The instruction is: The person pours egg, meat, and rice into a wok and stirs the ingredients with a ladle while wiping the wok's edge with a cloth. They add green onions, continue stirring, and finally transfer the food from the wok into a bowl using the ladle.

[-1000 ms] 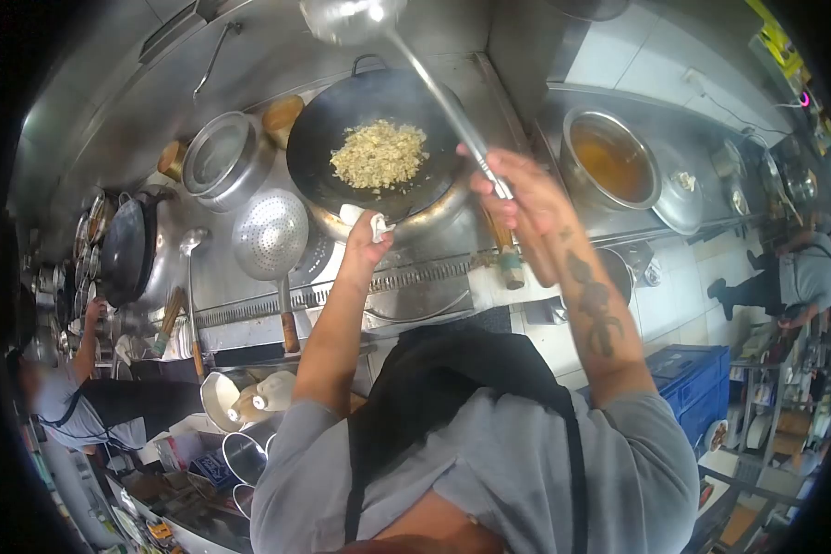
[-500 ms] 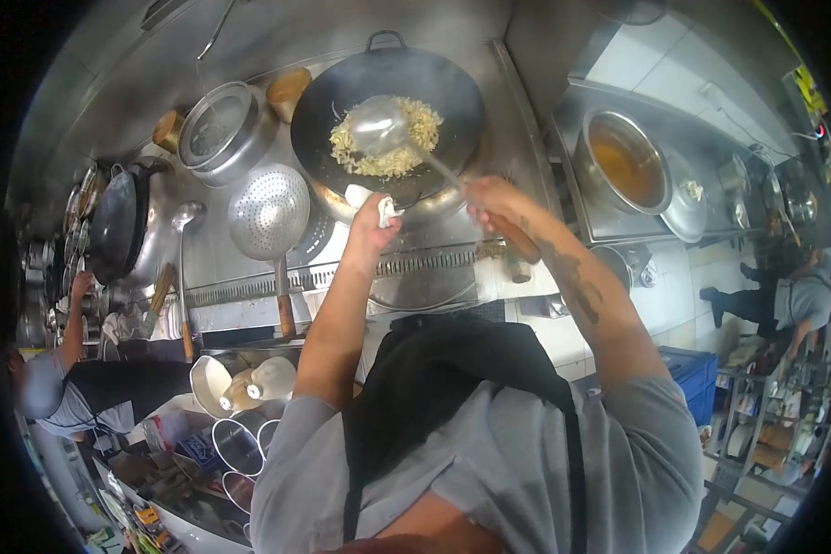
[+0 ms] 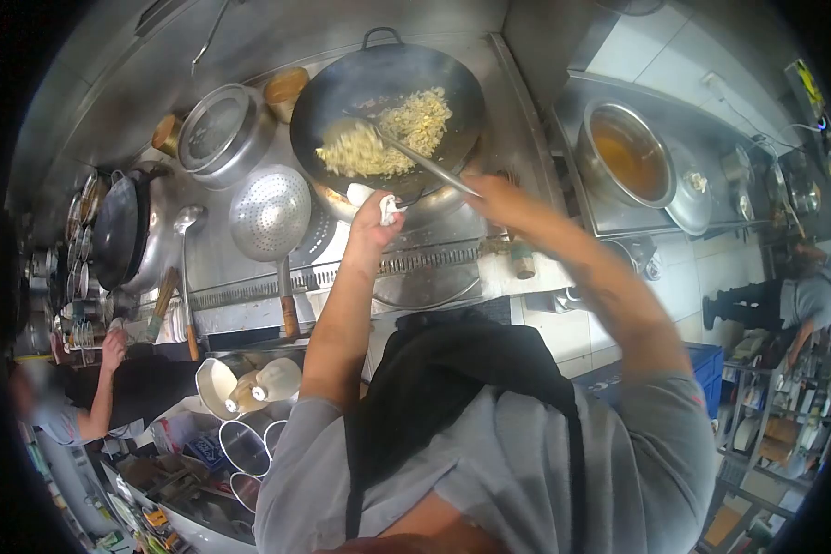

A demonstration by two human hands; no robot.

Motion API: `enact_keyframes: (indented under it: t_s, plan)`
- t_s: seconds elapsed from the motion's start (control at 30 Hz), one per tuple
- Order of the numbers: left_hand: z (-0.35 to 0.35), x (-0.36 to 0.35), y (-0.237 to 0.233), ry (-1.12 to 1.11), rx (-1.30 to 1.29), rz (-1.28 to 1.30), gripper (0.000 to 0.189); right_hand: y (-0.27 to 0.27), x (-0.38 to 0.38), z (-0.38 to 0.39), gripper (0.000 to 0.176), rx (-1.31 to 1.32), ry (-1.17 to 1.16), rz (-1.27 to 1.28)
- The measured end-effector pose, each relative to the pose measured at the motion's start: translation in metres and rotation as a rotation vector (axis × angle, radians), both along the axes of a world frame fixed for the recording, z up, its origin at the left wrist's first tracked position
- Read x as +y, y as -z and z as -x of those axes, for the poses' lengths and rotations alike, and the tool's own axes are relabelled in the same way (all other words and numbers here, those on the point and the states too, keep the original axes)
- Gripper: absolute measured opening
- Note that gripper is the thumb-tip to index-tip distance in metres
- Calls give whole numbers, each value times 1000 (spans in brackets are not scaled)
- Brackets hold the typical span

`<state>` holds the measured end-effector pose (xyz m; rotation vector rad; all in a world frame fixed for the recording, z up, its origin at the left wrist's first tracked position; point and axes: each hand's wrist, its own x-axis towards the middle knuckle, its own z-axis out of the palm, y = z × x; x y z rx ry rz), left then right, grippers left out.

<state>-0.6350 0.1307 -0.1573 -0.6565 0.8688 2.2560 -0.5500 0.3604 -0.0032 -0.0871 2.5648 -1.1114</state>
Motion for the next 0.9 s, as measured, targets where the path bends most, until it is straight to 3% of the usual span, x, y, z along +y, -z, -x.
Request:
enact_keyframes:
  t_s: [0.1, 0.17, 0.27, 0.3, 0.33, 0.37, 0.4, 0.47, 0.5, 0.53, 0.6, 0.63, 0.67, 0.73, 0.77, 0.83, 0.9]
  plan:
    - [-4, 3, -4, -58, -8, -25, 5, -4, 61, -17, 34, 113, -153, -290]
    - [-16, 7, 6, -96, 26, -97, 4, -58, 61, -30, 41, -6, -104, -597]
    - [-102, 7, -96, -48, 7, -24, 4, -35, 69, -23, 43, 63, -33, -569]
    - [-118, 3, -106, -6, 2, -73, 6, -35, 68, -30, 43, 294, -163, -669]
    - [-128, -1, -114, 37, -13, -119, 8, -40, 66, -31, 42, 291, -189, -638]
    - [-122, 2, -127, -101, -129, -9, 14, -49, 61, -38, 41, 271, -222, -604]
    - [-100, -3, -107, -115, -148, -100, 15, -60, 58, -47, 40, 252, -261, -574]
    - [-112, -10, -145, 93, 1255, 849, 13, -87, 52, -67, 43, 47, -309, -578]
    - [-110, -8, -105, -33, 593, 465, 13, -99, 53, -66, 45, -31, -324, -590]
    - [-98, -3, -69, -122, -39, 60, 14, -100, 70, -60, 46, 100, -396, -498]
    - [-127, 0, -117, 31, -35, -66, 16, -74, 107, -71, 48, 293, -556, -276]
    - [-125, 0, -116, -100, -103, -34, 17, -92, 94, -62, 42, -35, -424, -388]
    - [-111, 0, -125, -150, -201, -89, 17, -82, 87, -49, 37, -33, -382, -420]
    - [-97, 8, -97, -136, 67, -152, 18, -63, 75, -22, 27, 105, -316, -546]
    - [-101, 5, -37, -78, 176, -54, 17, -39, 72, -15, 26, 262, -273, -606]
    - [-148, -13, 10, -10, 112, -129, 16, -32, 73, -13, 27, 444, -203, -650]
    - [-151, -12, -2, -5, 97, -126, 16, -53, 67, -29, 31, 468, -185, -611]
